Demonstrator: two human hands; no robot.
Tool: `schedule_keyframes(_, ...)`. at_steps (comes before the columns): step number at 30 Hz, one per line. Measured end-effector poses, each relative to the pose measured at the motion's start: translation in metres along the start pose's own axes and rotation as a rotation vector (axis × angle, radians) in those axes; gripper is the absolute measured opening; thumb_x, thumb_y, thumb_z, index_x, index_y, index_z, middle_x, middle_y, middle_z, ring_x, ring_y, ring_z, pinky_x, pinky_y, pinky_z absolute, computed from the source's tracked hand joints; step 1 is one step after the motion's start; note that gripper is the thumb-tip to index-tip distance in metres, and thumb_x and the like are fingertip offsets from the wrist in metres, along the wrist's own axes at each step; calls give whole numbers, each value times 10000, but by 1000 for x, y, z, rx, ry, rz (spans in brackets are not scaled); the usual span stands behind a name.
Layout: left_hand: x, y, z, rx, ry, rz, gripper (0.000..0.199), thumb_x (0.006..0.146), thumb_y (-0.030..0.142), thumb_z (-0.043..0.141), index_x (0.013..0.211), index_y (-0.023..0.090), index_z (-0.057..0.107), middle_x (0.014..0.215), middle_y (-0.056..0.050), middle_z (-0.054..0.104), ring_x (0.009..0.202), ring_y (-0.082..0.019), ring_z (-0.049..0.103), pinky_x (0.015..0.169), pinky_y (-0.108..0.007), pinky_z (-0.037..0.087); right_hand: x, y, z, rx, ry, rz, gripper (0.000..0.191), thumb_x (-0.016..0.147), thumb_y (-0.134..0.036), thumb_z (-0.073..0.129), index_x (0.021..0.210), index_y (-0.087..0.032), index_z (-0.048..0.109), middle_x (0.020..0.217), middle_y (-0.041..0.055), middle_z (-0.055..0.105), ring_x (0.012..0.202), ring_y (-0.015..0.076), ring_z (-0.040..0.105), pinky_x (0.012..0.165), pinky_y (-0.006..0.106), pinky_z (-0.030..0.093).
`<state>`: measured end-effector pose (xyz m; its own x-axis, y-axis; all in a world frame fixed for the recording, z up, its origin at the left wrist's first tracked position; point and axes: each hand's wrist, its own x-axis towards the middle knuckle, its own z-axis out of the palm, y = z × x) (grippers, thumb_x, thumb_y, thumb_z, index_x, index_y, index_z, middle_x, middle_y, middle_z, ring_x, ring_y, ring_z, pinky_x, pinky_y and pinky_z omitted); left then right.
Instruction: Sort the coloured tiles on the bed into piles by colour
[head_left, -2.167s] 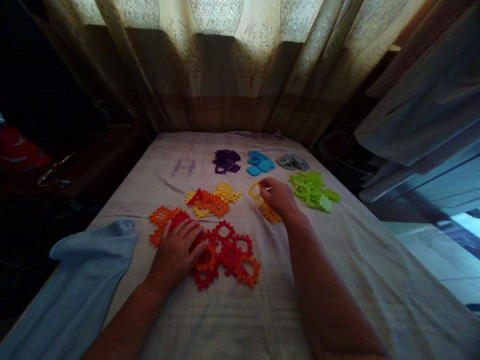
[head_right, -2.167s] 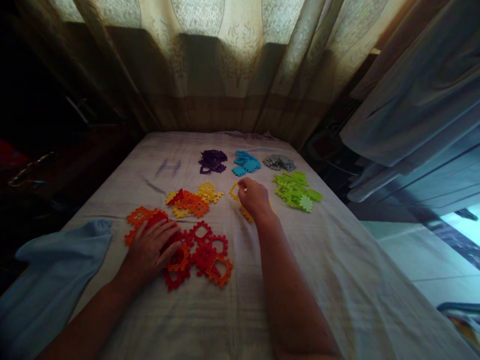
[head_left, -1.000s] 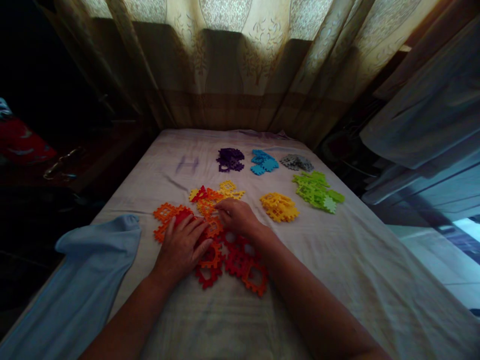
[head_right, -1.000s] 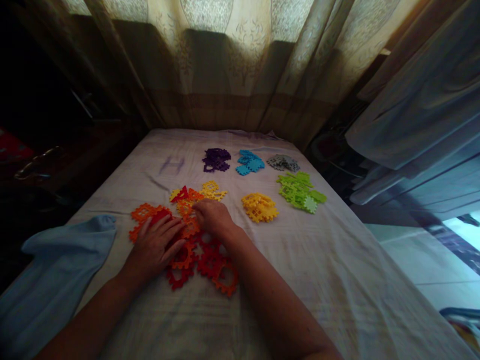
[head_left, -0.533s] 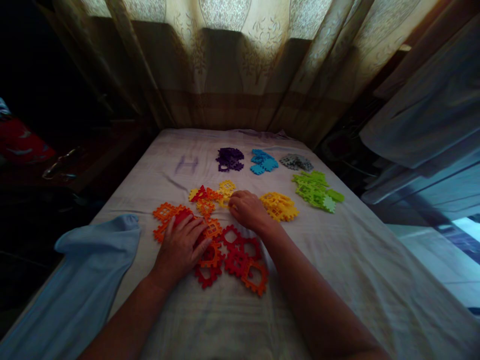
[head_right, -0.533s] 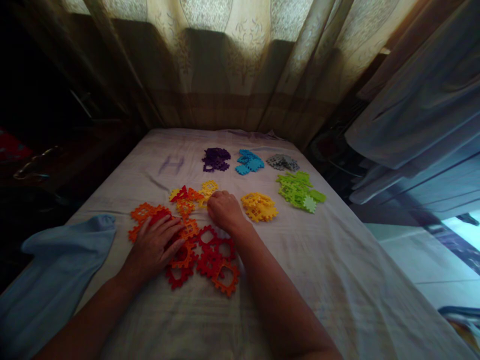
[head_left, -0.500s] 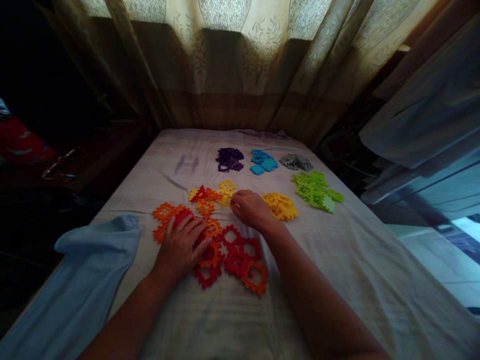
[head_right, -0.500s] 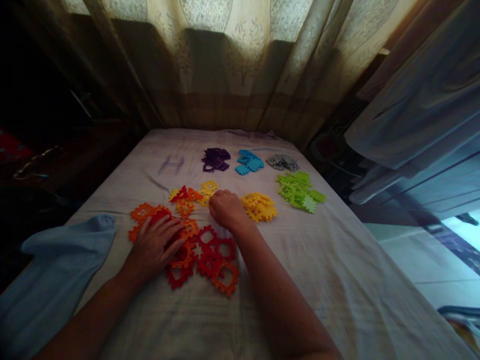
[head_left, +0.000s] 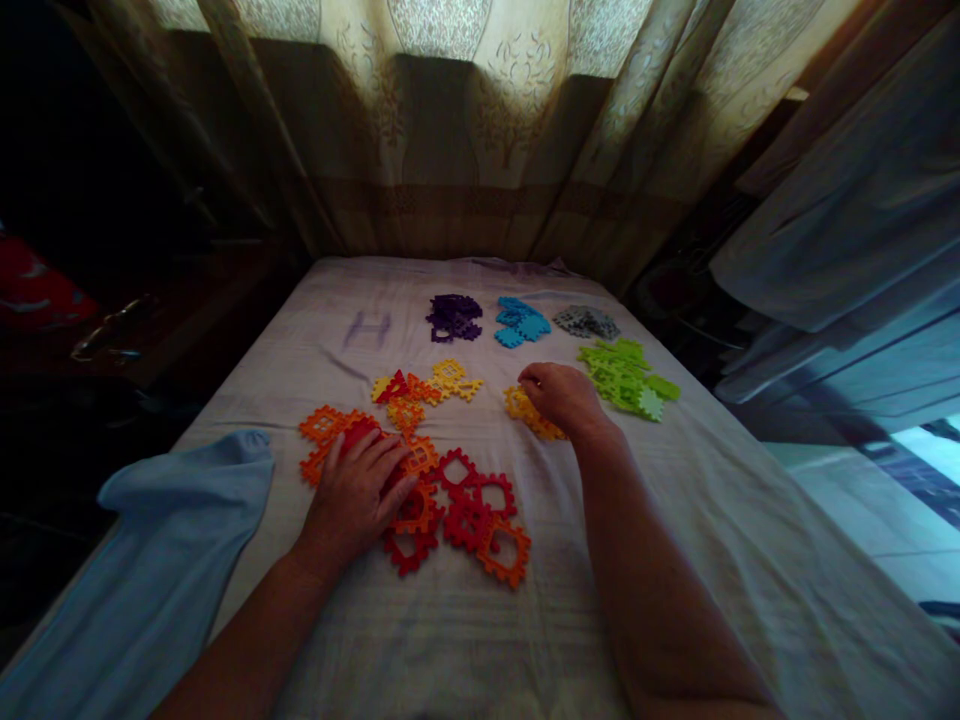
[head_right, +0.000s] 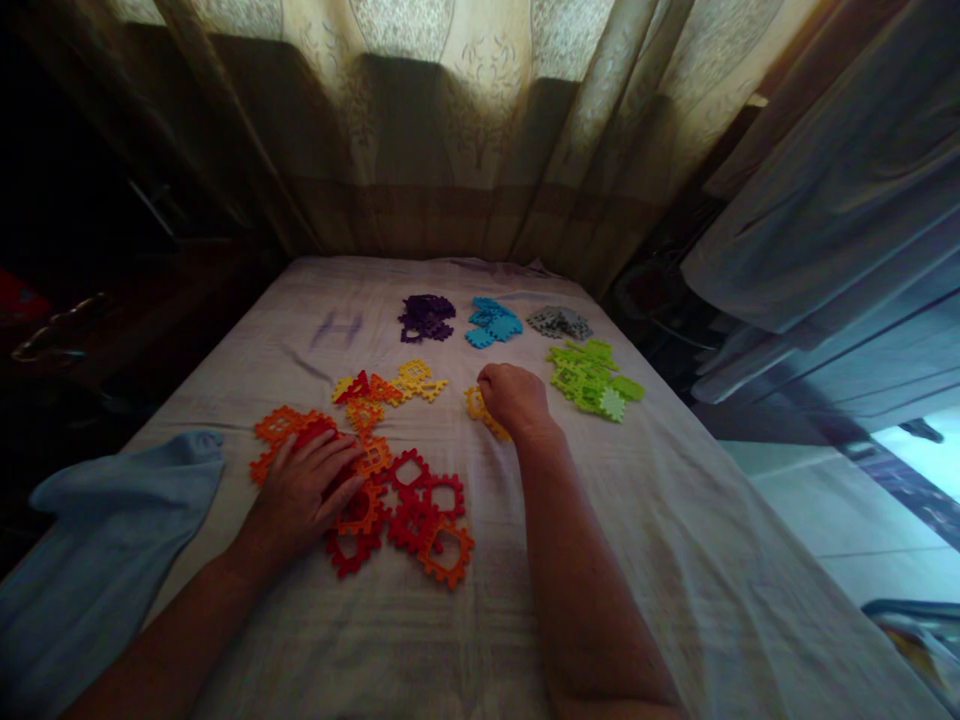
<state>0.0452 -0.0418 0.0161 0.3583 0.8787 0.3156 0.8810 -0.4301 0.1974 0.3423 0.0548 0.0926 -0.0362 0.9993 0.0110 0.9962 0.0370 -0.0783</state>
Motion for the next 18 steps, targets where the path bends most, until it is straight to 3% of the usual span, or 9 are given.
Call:
schedule_keyframes(5, 0, 0, 0, 3, -13, -7, 426, 959, 481, 458, 1252, 234, 644, 1333, -82, 649, 1321, -319, 504, 1152, -637, 243, -1, -6, 1, 6, 95, 6, 314, 947, -251, 456, 1104, -214, 725, 1179, 105, 689, 1093, 240, 618, 886, 320, 457)
schedule_keyframes(8, 0, 0, 0, 2, -15, -9, 425, 957, 479, 462, 1252, 233, 644, 1331, -84, 650, 1318, -319, 507, 1153, -638, 241, -2, -25, 9, 30, 118, -121, 327, 948, -227, 451, 1145, -216, 711, 1234, 107, 666, 1164, 243, 572, 965, 345, 432)
schedule_keyframes(11, 0, 0, 0, 0, -9, -8, 423, 957, 478, 464, 1253, 235, 644, 1329, -81, 652, 1321, -320, 505, 1152, -638, 243, -4, -48, 23, 24, 103, -233, 354, 952, -249, 453, 1228, -227, 675, 1391, 114, 574, 1313, 272, 462, 1044, 414, 382)
schedule_keyframes(14, 0, 1, -1, 2, -10, -8, 431, 958, 484, 461, 1256, 231, 643, 1332, -80, 650, 1318, -326, 506, 1148, -642, 250, -6, -63, 36, -12, 44, -219, 371, 961, -294, 451, 1269, -232, 649, 1482, 129, 487, 1417, 311, 346, 1093, 490, 319)
schedule_keyframes(18, 0, 1, -1, 5, -12, 0, 450, 963, 494, 445, 1258, 216, 642, 1329, -88, 651, 1315, -330, 508, 1144, -640, 257, -7, -66, 43, -16, 2, -206, 346, 947, -286, 477, 1222, -201, 668, 1500, 146, 464, 1444, 317, 309, 1124, 506, 266)
